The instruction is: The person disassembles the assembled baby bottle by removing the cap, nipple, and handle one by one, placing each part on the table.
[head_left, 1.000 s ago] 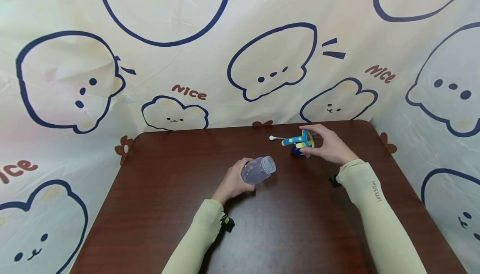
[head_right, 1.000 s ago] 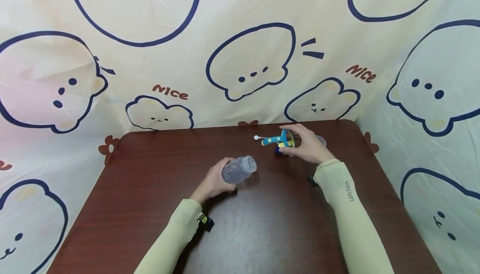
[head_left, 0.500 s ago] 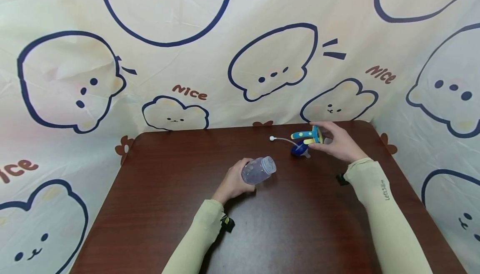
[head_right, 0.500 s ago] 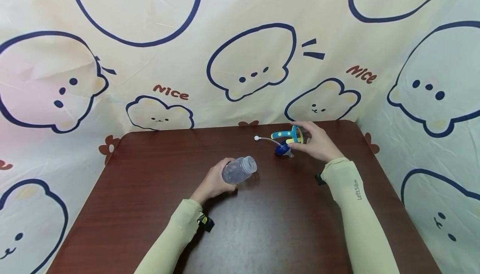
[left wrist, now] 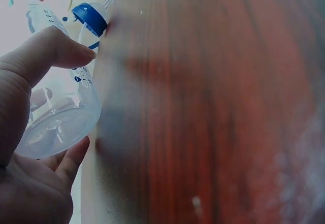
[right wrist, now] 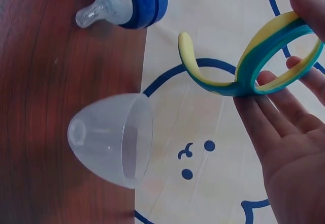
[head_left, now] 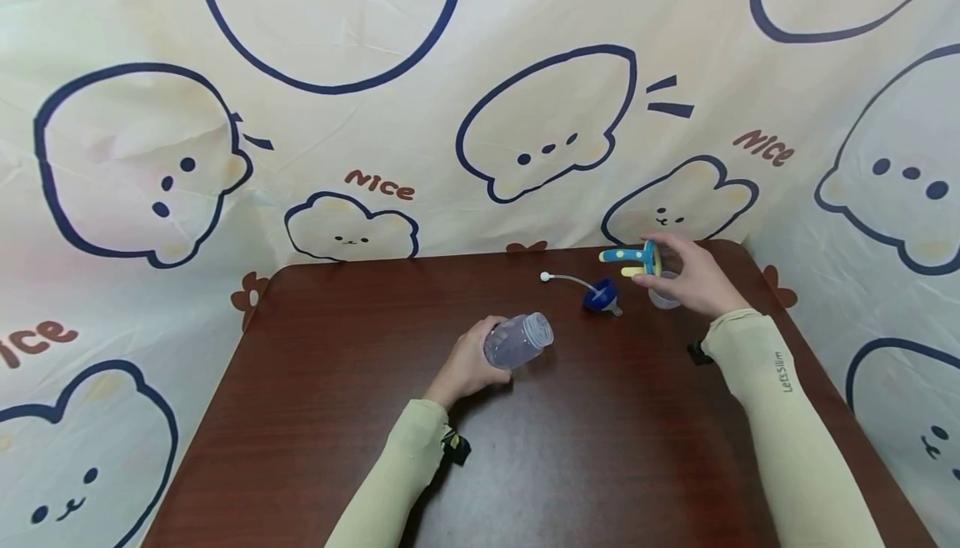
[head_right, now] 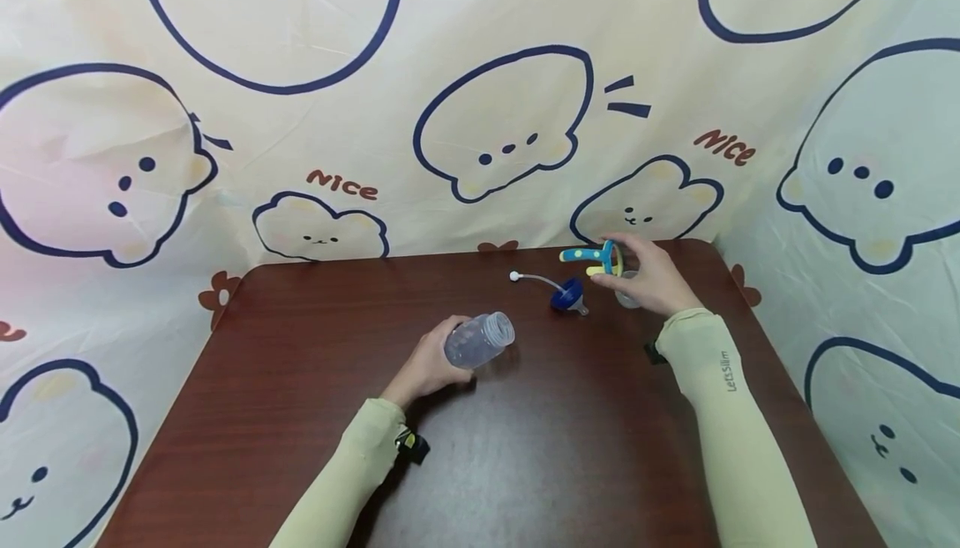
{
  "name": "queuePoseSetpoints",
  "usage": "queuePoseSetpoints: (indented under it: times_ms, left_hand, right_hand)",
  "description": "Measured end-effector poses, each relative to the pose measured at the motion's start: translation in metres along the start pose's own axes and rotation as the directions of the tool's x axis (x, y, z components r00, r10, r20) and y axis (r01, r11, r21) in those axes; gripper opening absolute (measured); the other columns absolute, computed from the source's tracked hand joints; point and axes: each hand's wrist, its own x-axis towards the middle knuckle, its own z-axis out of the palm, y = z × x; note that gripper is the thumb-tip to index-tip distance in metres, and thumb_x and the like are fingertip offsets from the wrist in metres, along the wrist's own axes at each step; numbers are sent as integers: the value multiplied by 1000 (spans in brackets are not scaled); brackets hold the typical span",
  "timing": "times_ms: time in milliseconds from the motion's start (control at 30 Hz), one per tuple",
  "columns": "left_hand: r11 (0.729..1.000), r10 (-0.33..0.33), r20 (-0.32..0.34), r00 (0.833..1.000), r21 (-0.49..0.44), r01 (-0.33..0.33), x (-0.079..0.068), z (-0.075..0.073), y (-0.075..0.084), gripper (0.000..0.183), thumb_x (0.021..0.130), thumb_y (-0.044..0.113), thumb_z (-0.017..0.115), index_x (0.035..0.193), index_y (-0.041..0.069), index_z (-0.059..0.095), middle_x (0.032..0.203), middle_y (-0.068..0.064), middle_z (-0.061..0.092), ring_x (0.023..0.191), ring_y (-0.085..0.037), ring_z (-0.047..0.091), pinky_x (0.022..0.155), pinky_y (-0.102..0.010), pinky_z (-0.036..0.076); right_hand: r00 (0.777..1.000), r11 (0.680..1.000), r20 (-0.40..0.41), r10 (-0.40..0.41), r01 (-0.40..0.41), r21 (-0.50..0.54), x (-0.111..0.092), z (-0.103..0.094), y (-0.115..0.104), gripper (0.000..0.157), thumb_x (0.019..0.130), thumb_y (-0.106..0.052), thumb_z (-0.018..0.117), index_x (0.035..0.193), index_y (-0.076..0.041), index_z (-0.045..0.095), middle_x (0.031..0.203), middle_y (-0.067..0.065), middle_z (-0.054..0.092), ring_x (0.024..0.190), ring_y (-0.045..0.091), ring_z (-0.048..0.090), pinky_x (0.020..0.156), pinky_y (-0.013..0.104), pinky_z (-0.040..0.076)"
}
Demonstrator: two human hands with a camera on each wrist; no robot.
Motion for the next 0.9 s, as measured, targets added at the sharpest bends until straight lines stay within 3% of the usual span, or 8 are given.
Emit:
queuePoseSetpoints:
  times_ms: [533, 900]
  left_hand:
    - [1000, 3, -2, 1000, -7, -4, -1, 0, -1, 85, 63, 12, 90, 140, 18, 55, 126, -6, 63, 110, -25, 61, 92, -48, 52]
    - [1000, 0, -10, 1000, 2, 0, 0, 0, 0, 85, 63, 11, 90, 140, 18, 55, 126, -6, 63, 108, -25, 61, 92, -47, 52]
  right_hand:
    - [995, 998, -77, 58, -60, -19, -2, -6, 14, 89, 88, -58, 75, 159, -18, 38, 154, 21, 44, 133, 46, 52, 106, 66, 44]
    - [980, 994, -164, 111, -109, 20, -4, -10, 27, 89, 89, -52, 76, 160, -16, 35, 155, 24, 45, 135, 48, 51, 105, 63, 47]
